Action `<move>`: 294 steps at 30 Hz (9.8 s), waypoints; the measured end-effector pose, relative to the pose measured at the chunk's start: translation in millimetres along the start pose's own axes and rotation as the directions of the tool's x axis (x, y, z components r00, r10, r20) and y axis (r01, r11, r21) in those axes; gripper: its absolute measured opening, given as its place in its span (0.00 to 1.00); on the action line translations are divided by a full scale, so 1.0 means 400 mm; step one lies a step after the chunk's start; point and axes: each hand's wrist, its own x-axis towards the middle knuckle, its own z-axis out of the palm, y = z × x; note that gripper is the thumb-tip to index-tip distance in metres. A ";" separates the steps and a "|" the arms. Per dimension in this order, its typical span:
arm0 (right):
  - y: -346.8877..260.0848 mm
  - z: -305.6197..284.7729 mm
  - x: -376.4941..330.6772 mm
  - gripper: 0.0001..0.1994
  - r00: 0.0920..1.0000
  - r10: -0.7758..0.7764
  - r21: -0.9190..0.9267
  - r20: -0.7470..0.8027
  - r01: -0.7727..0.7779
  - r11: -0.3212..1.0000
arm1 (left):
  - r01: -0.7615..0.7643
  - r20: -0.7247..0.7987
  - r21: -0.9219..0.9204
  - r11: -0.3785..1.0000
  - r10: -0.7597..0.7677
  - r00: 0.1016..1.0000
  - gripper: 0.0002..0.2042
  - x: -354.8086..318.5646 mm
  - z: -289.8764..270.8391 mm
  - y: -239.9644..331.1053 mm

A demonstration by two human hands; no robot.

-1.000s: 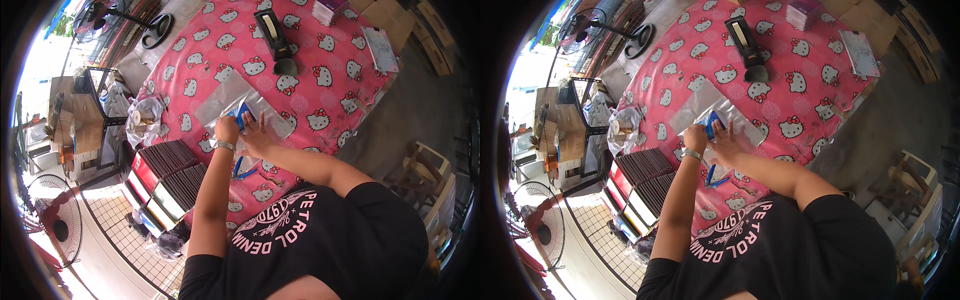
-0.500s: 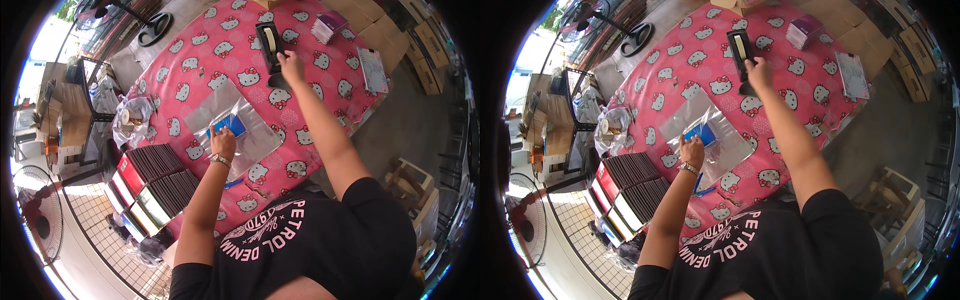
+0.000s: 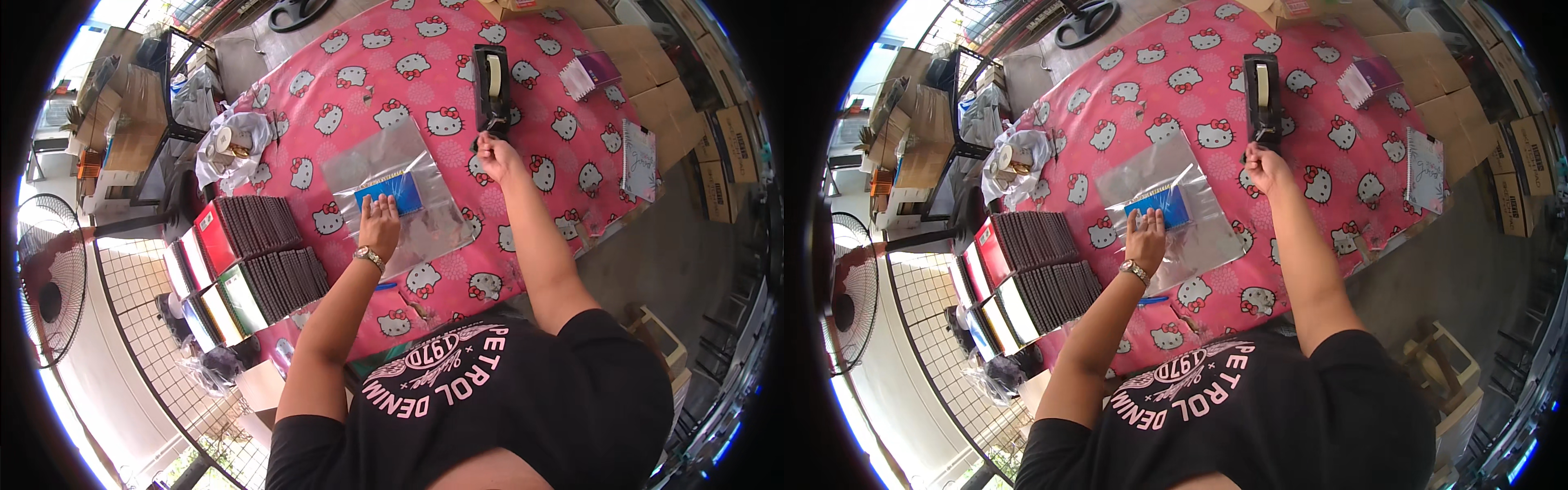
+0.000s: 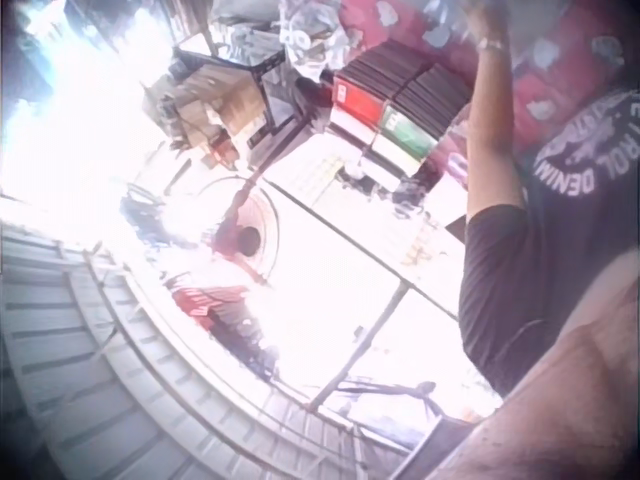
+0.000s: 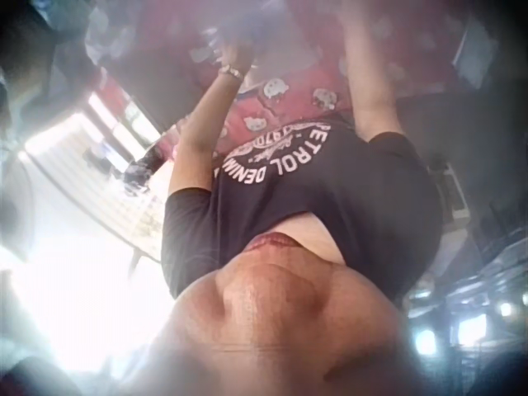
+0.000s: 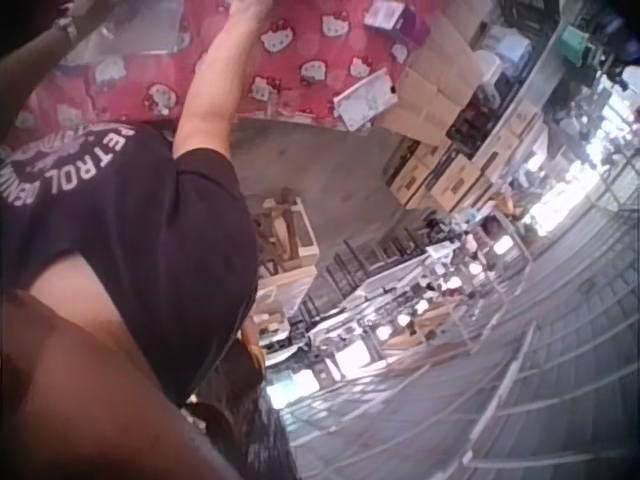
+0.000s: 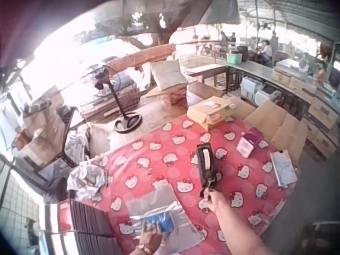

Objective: The person places a plastic bag onto the table and then gathers small notebooks of various colors. The person puts the notebooks into the plastic bag, seals it using adhesive tape from a dispenser, and places the packaged items aside.

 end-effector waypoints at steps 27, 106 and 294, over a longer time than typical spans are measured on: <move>0.116 0.088 -0.115 0.05 0.780 -0.514 -0.533 -0.356 0.282 0.798 | 0.070 -0.073 -0.070 0.995 -0.075 0.995 0.21 -0.035 0.034 -0.012; 0.248 0.178 -0.383 0.10 0.656 -0.117 -0.666 0.746 0.729 -0.158 | -0.110 -0.221 -0.836 0.538 -0.147 0.964 0.13 -0.039 -0.165 -0.032; -0.048 0.108 -0.035 0.11 0.826 -0.534 -0.577 -0.180 0.351 0.738 | 0.231 0.135 -0.853 0.468 -0.230 0.964 0.20 -0.073 -0.158 -0.097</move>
